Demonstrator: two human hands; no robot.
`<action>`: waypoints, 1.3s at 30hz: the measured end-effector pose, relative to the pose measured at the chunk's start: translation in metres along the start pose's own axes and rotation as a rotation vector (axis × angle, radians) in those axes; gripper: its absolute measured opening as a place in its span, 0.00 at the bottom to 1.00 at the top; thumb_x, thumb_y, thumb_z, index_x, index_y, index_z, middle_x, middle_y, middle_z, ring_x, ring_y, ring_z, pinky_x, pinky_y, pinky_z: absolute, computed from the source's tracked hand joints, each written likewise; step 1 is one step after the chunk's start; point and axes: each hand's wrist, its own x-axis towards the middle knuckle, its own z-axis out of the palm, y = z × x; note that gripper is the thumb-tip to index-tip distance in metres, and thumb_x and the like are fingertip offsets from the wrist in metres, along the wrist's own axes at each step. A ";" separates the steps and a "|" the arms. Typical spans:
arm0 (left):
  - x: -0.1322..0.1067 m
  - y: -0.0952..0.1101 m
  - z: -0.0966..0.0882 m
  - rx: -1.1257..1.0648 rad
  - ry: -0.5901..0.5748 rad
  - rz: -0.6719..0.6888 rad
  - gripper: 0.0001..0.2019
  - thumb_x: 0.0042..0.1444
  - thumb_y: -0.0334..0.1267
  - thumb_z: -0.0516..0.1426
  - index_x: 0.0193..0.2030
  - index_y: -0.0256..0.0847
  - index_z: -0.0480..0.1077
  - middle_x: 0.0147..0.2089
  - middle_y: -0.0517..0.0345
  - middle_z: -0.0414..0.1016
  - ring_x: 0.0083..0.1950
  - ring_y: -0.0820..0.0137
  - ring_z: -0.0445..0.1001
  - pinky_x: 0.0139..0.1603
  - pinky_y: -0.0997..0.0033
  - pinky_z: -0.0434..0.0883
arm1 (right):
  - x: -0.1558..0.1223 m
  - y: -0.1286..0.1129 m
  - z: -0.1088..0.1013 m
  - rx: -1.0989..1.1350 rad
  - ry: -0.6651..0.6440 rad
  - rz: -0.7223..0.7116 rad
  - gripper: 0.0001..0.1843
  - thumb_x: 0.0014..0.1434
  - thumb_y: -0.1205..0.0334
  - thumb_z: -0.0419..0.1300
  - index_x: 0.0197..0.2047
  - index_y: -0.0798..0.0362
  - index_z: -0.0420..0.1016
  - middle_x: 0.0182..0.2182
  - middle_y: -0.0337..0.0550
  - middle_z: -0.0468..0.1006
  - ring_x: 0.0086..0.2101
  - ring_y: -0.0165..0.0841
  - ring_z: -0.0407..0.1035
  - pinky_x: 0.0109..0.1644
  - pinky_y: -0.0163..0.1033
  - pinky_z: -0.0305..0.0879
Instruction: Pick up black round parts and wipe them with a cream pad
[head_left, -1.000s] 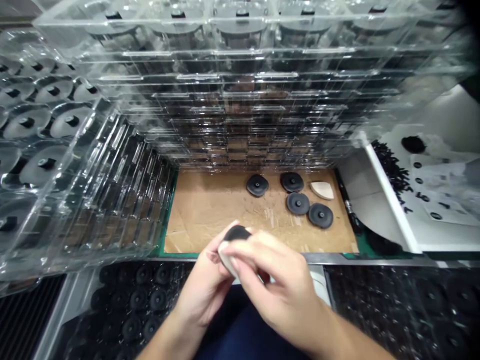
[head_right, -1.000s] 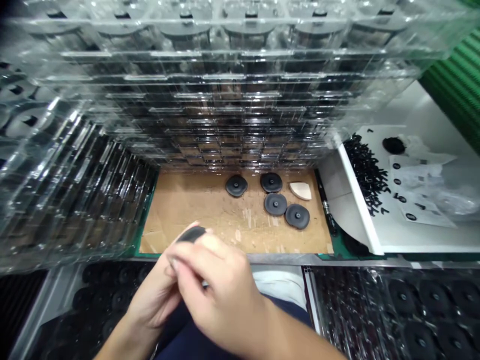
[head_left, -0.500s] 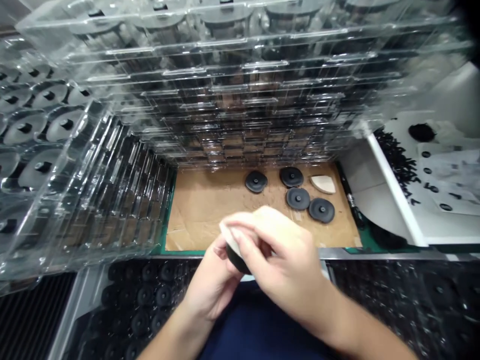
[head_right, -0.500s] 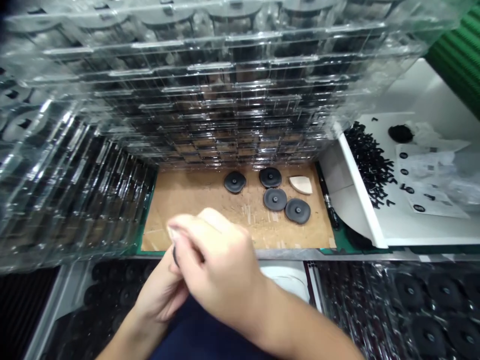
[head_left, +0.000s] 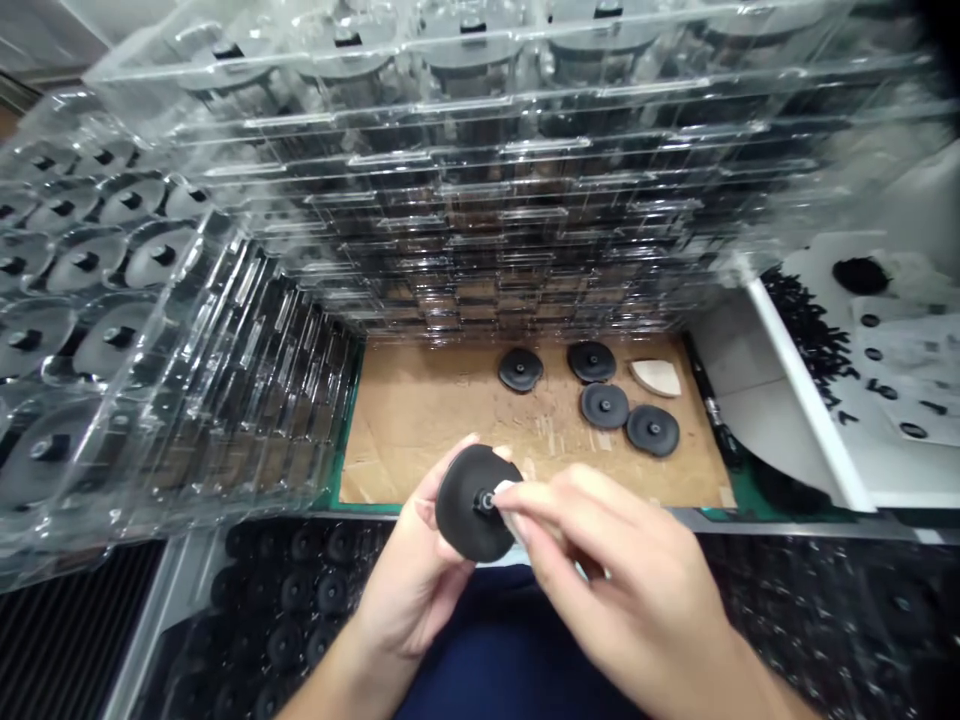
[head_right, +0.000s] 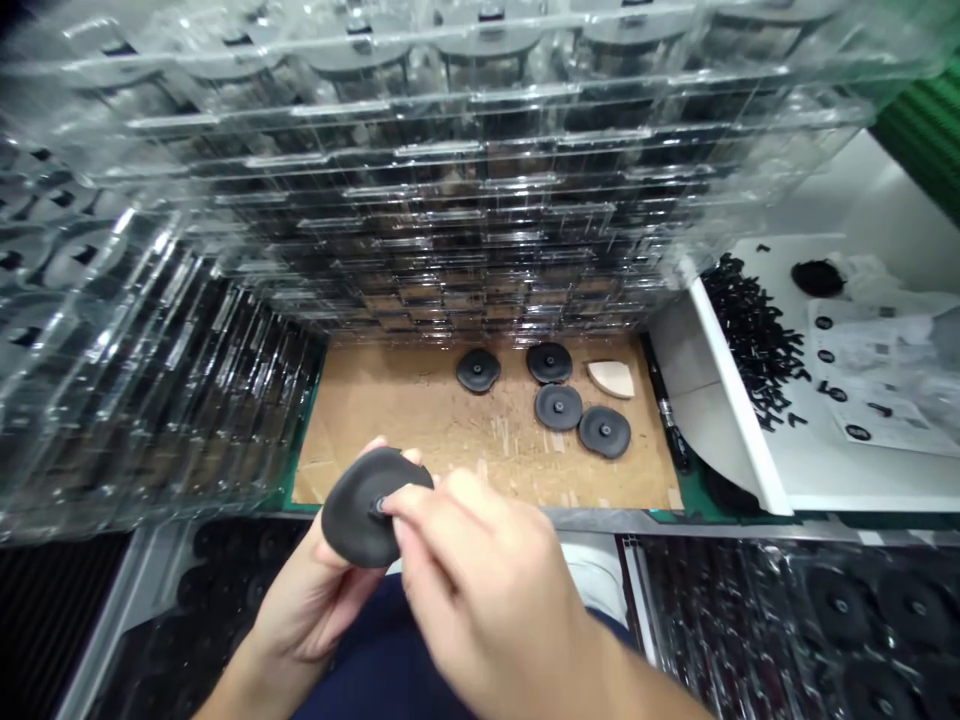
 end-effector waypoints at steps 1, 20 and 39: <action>-0.001 0.000 -0.001 0.005 0.021 0.007 0.25 0.37 0.22 0.68 0.44 0.48 0.77 0.45 0.60 0.82 0.44 0.72 0.79 0.45 0.82 0.73 | 0.002 0.001 0.000 0.021 -0.023 0.033 0.09 0.60 0.72 0.57 0.40 0.58 0.78 0.26 0.40 0.74 0.25 0.25 0.68 0.31 0.28 0.66; 0.004 -0.006 -0.023 -0.043 0.094 0.059 0.39 0.46 0.43 0.67 0.65 0.47 0.59 0.55 0.48 0.76 0.54 0.59 0.76 0.59 0.61 0.69 | -0.053 0.089 0.047 -0.024 -0.123 0.412 0.09 0.61 0.61 0.57 0.38 0.52 0.78 0.33 0.43 0.81 0.30 0.32 0.74 0.34 0.35 0.70; -0.002 -0.010 -0.016 0.071 0.136 0.077 0.28 0.36 0.34 0.72 0.47 0.48 0.74 0.49 0.59 0.79 0.45 0.70 0.78 0.42 0.80 0.73 | -0.004 0.008 -0.003 0.114 -0.233 0.090 0.09 0.61 0.72 0.57 0.40 0.52 0.77 0.31 0.39 0.79 0.32 0.29 0.73 0.36 0.32 0.68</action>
